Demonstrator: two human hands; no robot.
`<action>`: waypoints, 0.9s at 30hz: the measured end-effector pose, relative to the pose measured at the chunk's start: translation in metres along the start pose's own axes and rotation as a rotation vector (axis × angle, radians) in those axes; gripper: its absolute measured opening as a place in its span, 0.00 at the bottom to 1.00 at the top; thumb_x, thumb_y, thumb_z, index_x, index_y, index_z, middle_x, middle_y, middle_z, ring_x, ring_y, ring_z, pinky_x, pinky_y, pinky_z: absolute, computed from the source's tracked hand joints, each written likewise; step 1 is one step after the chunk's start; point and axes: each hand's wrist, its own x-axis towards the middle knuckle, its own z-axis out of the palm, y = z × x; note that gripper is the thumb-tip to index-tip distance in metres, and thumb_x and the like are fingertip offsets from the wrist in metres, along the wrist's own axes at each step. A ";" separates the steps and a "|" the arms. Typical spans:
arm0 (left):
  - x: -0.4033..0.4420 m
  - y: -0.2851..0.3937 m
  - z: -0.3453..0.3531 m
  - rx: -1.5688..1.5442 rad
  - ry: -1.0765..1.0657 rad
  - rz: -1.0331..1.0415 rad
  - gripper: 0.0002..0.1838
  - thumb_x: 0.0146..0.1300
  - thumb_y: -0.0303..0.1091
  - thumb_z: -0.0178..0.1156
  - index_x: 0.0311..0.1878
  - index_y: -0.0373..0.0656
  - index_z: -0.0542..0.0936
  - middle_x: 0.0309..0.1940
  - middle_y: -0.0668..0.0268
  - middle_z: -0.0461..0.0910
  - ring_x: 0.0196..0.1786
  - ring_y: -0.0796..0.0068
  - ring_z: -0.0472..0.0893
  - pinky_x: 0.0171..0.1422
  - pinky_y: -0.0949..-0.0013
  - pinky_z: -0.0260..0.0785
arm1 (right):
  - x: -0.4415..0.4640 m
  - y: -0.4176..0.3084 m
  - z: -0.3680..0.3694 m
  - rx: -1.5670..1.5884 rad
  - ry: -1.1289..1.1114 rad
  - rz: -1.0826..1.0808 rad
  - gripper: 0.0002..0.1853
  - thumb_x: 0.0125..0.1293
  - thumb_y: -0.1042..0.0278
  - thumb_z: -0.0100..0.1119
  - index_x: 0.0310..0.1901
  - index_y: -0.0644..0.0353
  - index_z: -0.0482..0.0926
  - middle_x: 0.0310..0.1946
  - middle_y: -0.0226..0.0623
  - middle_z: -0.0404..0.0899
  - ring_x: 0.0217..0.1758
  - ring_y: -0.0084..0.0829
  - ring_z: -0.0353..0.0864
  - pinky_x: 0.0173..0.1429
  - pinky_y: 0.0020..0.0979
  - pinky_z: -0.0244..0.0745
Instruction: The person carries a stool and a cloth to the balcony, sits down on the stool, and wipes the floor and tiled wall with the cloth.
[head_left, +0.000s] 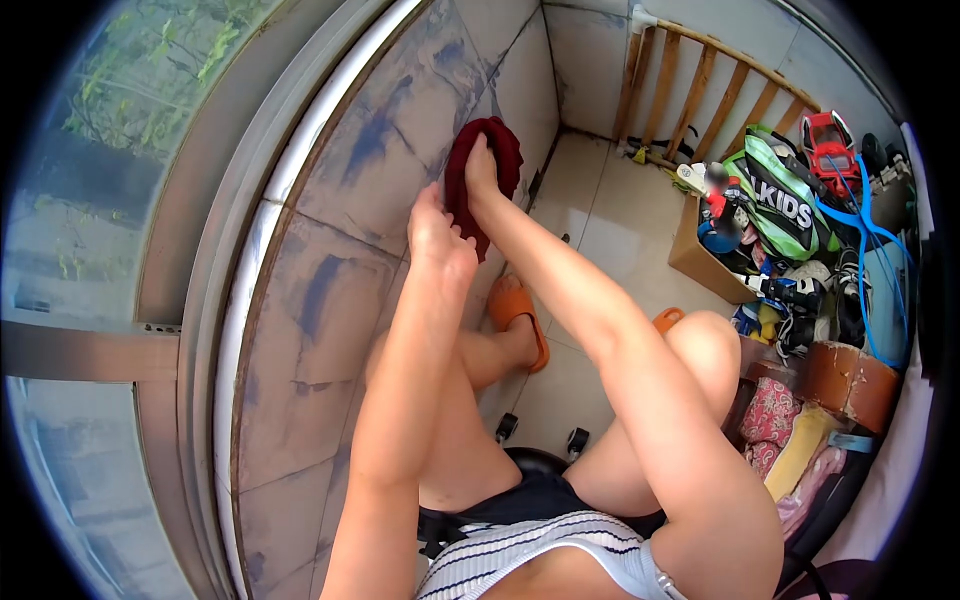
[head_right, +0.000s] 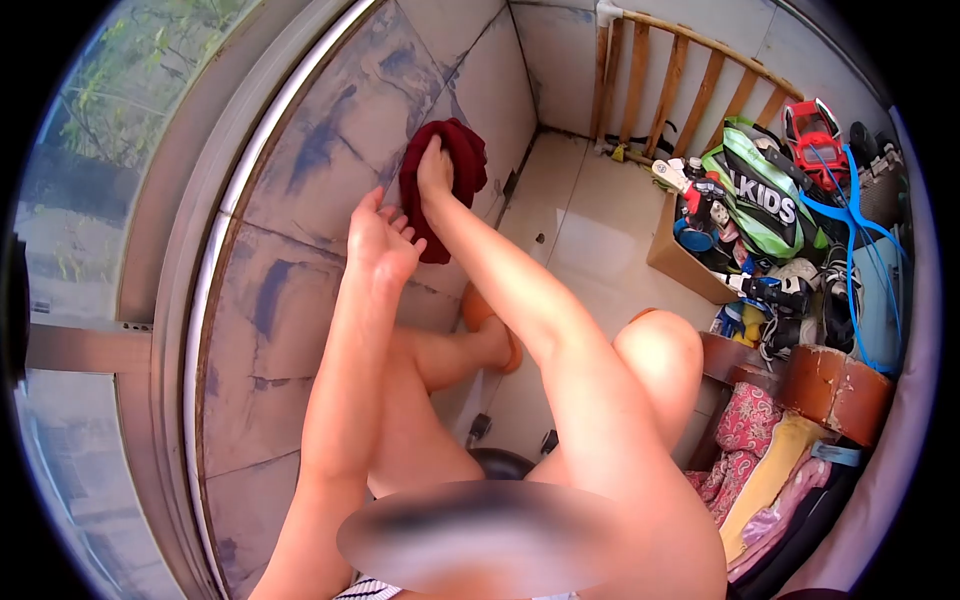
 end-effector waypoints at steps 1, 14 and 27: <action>-0.002 0.000 -0.005 -0.011 0.002 -0.008 0.41 0.64 0.50 0.45 0.70 0.39 0.37 0.71 0.52 0.30 0.74 0.63 0.30 0.73 0.57 0.24 | 0.000 -0.009 0.004 -0.026 0.032 0.028 0.34 0.67 0.43 0.30 0.59 0.67 0.63 0.59 0.49 0.65 0.64 0.42 0.62 0.64 0.34 0.55; -0.031 -0.001 -0.049 -0.206 -0.138 0.154 0.24 0.69 0.43 0.36 0.63 0.41 0.58 0.61 0.62 0.60 0.61 0.64 0.62 0.67 0.55 0.50 | -0.121 -0.055 0.036 -0.157 -0.135 -1.154 0.23 0.62 0.50 0.46 0.53 0.56 0.71 0.57 0.48 0.66 0.63 0.51 0.55 0.69 0.47 0.40; -0.066 -0.026 -0.072 -0.205 -0.084 0.093 0.29 0.69 0.47 0.33 0.65 0.36 0.54 0.63 0.59 0.58 0.64 0.65 0.61 0.68 0.61 0.54 | -0.149 -0.013 0.028 -0.202 -0.082 -0.515 0.31 0.67 0.44 0.30 0.52 0.64 0.70 0.50 0.59 0.70 0.57 0.55 0.65 0.62 0.43 0.57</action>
